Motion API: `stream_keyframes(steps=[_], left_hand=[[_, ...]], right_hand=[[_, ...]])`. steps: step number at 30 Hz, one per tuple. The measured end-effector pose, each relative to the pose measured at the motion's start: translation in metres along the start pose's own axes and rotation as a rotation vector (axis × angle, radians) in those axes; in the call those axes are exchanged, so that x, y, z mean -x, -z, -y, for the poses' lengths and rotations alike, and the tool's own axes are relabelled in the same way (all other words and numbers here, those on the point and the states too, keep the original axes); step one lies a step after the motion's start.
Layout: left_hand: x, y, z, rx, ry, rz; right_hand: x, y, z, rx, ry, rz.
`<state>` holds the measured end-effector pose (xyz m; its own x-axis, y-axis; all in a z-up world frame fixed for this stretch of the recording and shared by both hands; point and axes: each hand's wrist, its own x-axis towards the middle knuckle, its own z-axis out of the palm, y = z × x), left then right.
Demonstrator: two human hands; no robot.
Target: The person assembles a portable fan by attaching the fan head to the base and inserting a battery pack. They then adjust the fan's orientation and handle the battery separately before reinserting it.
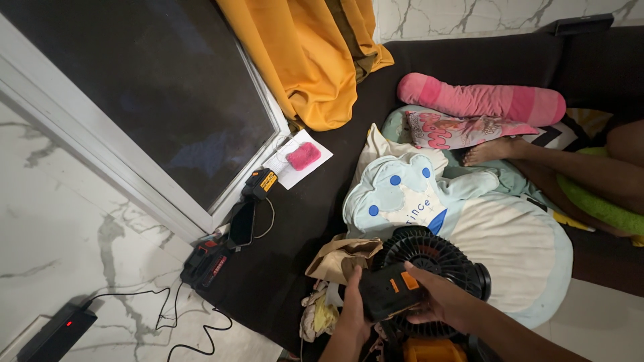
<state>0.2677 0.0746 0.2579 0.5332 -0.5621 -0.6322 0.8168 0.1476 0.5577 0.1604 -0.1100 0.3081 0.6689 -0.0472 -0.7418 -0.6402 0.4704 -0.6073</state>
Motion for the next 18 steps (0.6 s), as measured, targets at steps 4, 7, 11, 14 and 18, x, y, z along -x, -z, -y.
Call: stream_keyframes(steps=[4,7,11,14,18], left_hand=[[0.001,-0.001,0.004,-0.016,0.037,-0.095],[0.0,0.001,0.008,0.01,0.049,-0.064],[0.002,0.002,0.013,-0.003,0.079,-0.083],[0.005,0.0,0.014,-0.008,0.1,-0.131],[0.008,0.002,0.016,-0.025,0.089,-0.111]], right_hand=[[-0.008,0.009,-0.009,-0.004,-0.007,0.06],[-0.009,0.011,-0.016,-0.011,-0.035,0.043],[-0.004,0.011,-0.022,-0.019,-0.06,0.055],[-0.003,0.011,-0.025,-0.029,-0.051,0.057],[-0.005,0.011,-0.026,-0.02,-0.069,0.023]])
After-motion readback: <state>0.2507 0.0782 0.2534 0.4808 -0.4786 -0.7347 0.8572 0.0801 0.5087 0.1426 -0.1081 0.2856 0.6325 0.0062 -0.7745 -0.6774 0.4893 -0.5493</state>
